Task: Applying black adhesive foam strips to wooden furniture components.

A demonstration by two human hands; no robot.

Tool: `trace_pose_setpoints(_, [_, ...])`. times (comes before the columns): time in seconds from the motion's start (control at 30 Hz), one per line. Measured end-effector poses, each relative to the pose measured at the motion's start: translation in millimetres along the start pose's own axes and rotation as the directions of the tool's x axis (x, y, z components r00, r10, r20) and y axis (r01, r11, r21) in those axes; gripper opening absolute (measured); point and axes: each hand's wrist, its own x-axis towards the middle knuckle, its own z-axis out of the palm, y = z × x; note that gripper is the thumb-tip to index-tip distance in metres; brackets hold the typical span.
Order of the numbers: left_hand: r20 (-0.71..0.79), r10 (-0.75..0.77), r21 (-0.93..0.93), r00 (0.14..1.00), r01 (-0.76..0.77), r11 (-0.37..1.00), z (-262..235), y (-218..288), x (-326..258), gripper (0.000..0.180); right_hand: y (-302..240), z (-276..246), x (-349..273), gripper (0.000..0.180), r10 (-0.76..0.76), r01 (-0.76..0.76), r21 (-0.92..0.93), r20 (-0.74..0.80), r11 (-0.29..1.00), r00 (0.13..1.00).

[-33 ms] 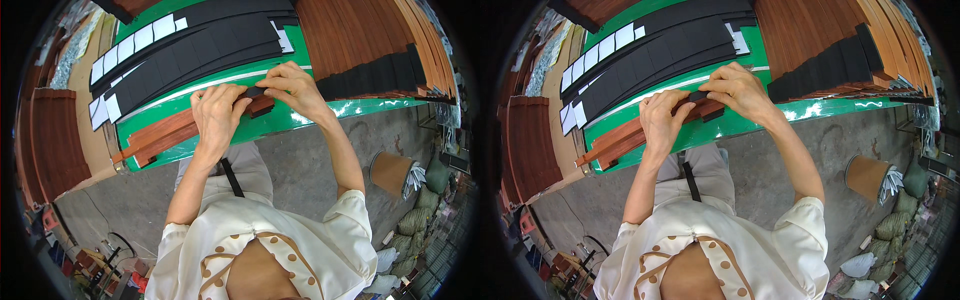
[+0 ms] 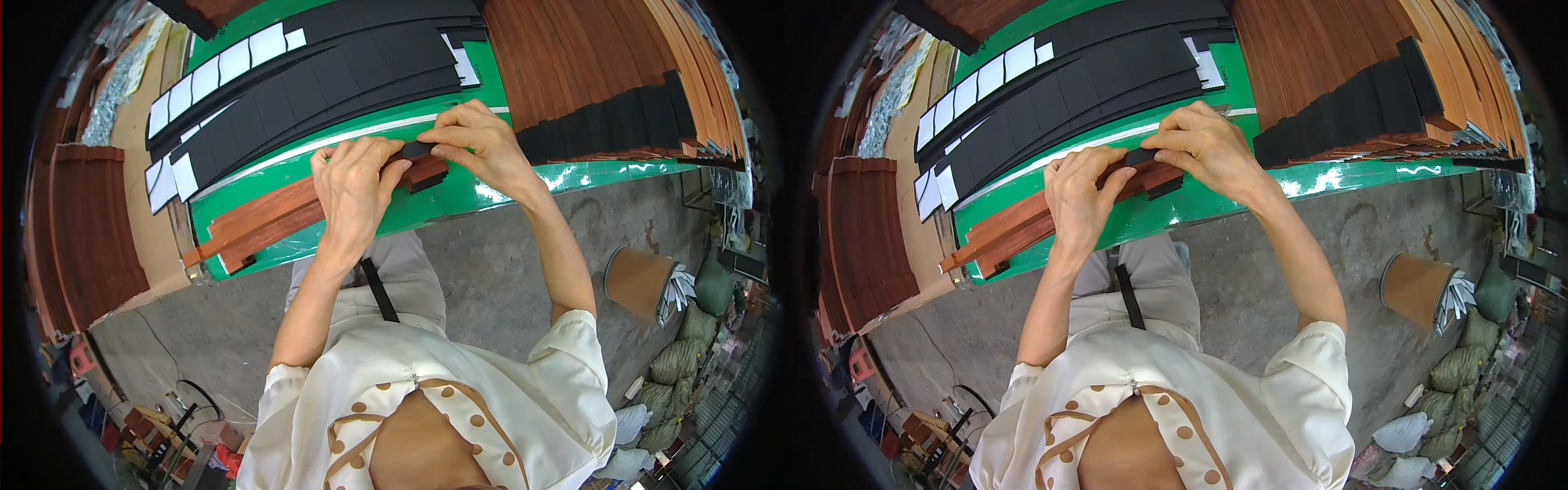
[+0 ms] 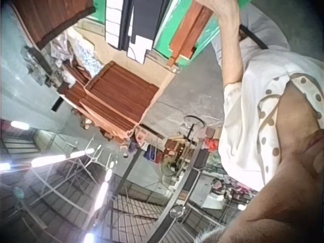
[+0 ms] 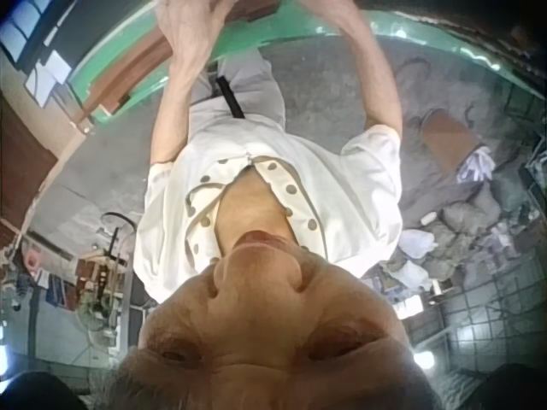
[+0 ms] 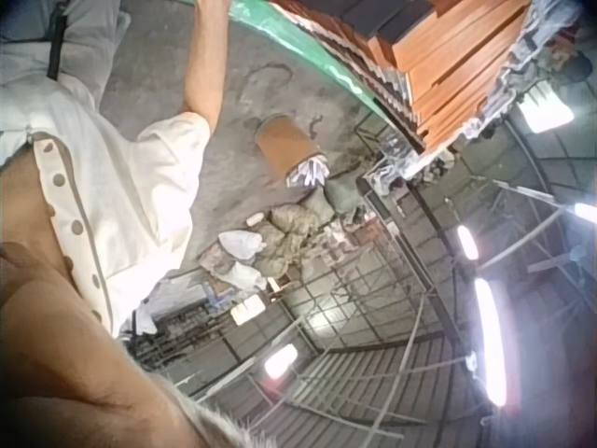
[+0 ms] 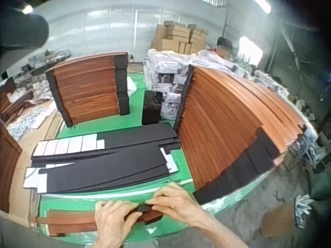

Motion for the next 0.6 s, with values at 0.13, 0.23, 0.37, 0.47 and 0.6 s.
trace_pose_setpoints(0.13, [-0.012, 0.008, -0.002, 1.0, -0.008, 1.0, 1, 0, 1, 0.02, 2, 0, 0, 0.021, -0.011, 0.011, -0.008, -0.012, 1.0, 1.0])
trace_pose_setpoints(0.23, [-0.031, 0.028, 0.003, 0.999, -0.028, 1.0, 2, -1, 3, 0.019, 1, -1, 2, 0.022, -0.003, 0.003, -0.016, -0.019, 1.0, 1.0])
trace_pose_setpoints(0.37, [-0.051, 0.054, 0.014, 0.997, -0.054, 0.998, 4, -2, 3, 0.018, 1, 0, 1, 0.021, 0.02, -0.021, -0.055, -0.016, 0.998, 1.0])
trace_pose_setpoints(0.47, [-0.068, 0.073, 0.032, 0.995, -0.071, 0.997, 5, -1, 3, 0.019, 6, 4, -2, 0.022, 0.013, -0.015, -0.035, -0.038, 0.999, 0.999])
trace_pose_setpoints(0.6, [-0.078, 0.088, 0.053, 0.993, -0.084, 0.995, 6, -2, 3, 0.019, 10, 6, -2, 0.023, 0.015, -0.015, 0.003, -0.065, 1.0, 0.998])
